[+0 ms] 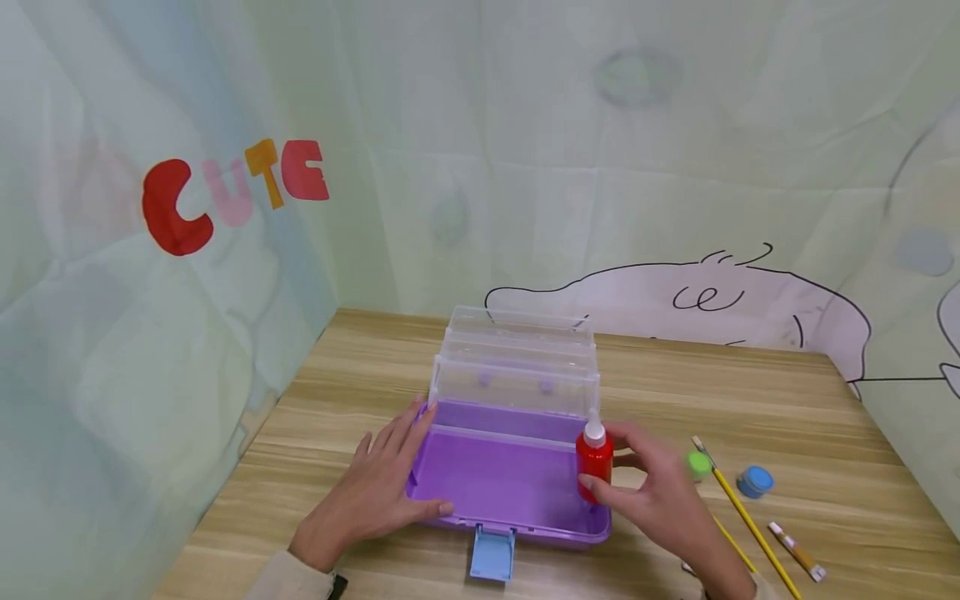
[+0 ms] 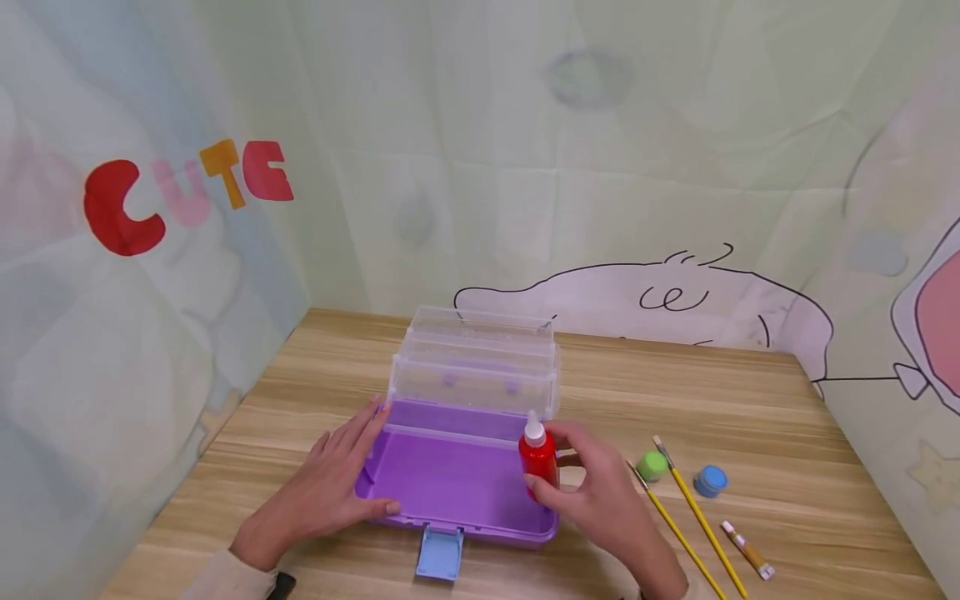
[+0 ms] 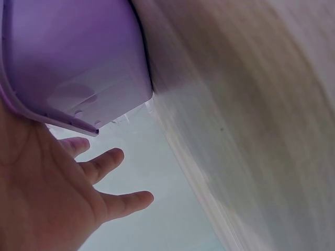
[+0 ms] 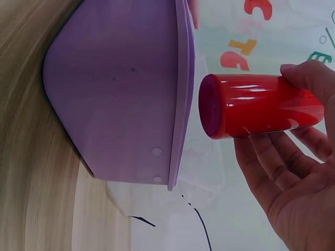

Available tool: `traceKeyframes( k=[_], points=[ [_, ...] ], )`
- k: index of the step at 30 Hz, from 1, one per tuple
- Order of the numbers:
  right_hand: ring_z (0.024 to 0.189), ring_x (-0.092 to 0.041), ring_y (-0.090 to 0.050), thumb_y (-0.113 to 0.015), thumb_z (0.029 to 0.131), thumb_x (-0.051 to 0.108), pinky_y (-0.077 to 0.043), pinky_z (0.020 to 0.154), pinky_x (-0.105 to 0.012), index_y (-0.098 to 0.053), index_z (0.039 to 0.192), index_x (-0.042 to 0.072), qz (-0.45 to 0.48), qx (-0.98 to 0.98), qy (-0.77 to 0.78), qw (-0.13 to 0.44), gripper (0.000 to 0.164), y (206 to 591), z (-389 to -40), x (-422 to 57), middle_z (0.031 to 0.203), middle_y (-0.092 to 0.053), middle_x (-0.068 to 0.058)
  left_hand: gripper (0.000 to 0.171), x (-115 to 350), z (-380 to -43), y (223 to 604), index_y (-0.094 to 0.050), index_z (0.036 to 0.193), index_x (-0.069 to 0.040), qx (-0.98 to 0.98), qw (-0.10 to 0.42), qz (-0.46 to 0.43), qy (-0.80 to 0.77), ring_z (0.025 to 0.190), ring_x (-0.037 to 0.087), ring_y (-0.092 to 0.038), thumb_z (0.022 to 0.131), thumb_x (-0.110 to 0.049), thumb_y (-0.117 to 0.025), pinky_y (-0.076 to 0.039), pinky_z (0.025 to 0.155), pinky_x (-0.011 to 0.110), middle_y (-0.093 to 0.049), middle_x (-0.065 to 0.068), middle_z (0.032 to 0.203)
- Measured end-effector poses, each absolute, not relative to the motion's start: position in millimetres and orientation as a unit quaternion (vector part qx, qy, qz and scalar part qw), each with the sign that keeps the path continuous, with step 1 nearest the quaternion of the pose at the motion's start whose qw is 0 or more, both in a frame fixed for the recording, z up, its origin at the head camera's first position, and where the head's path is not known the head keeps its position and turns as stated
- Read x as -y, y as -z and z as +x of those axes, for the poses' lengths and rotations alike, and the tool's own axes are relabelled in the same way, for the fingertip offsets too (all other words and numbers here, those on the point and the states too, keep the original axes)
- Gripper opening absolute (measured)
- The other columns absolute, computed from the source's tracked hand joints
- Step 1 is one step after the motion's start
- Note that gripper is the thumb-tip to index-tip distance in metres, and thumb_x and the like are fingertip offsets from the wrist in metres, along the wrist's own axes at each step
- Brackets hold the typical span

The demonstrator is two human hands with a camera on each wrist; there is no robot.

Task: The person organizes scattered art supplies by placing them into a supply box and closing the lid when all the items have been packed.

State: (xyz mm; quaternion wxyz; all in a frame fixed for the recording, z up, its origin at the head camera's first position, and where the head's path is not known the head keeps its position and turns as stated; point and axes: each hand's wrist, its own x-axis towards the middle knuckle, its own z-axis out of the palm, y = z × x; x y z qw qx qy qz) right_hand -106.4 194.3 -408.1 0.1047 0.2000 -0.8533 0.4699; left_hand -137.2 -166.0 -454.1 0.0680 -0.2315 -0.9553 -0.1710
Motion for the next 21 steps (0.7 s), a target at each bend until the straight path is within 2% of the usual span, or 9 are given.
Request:
traceKeyframes(
  k=[4,9,17,21],
  points=[
    [0.096,-0.009,-0.062,-0.079,0.078,0.036,-0.056,0.076,-0.023,-0.057,0.123,0.032,0.189,0.858,-0.47,0.089,0.051,407.7,-105.5,-189.8,0.113,-0.062,0.017,0.12,166.3,-137.1,455.1,-0.006,0.156,-0.024,0.955,0.069,-0.23,0.171,0.141,0.036,-0.029,0.066,-0.078,-0.064,-0.026,0.099,0.075,-0.007,0.002,0.162],
    [0.096,-0.007,-0.063,-0.081,0.076,0.034,-0.055,0.077,-0.021,-0.056,0.121,0.035,0.19,0.869,-0.453,0.06,0.051,407.4,-106.6,-184.9,0.11,-0.062,0.018,0.121,166.2,-136.3,454.3,-0.005,0.156,-0.025,0.955,0.067,-0.229,0.176,0.141,0.036,-0.028,0.066,-0.078,-0.064,-0.026,0.099,0.075,-0.007,0.001,0.162],
    [0.095,-0.007,-0.063,-0.083,0.075,0.025,-0.055,0.073,-0.02,-0.055,0.119,0.038,0.202,0.877,-0.435,0.026,0.054,407.9,-108.9,-177.0,0.111,-0.061,0.019,0.121,166.3,-136.9,454.5,-0.005,0.156,-0.024,0.955,0.069,-0.23,0.175,0.141,0.036,-0.028,0.066,-0.078,-0.065,-0.026,0.1,0.075,-0.007,0.0,0.162],
    [0.094,-0.007,-0.063,-0.083,0.075,0.024,-0.056,0.072,-0.021,-0.056,0.12,0.034,0.223,0.876,-0.426,0.024,0.054,408.4,-109.6,-174.9,0.112,-0.06,0.018,0.121,166.7,-137.1,455.4,-0.005,0.156,-0.024,0.955,0.068,-0.23,0.174,0.141,0.036,-0.028,0.066,-0.078,-0.064,-0.026,0.099,0.075,-0.006,0.0,0.162]
  ],
)
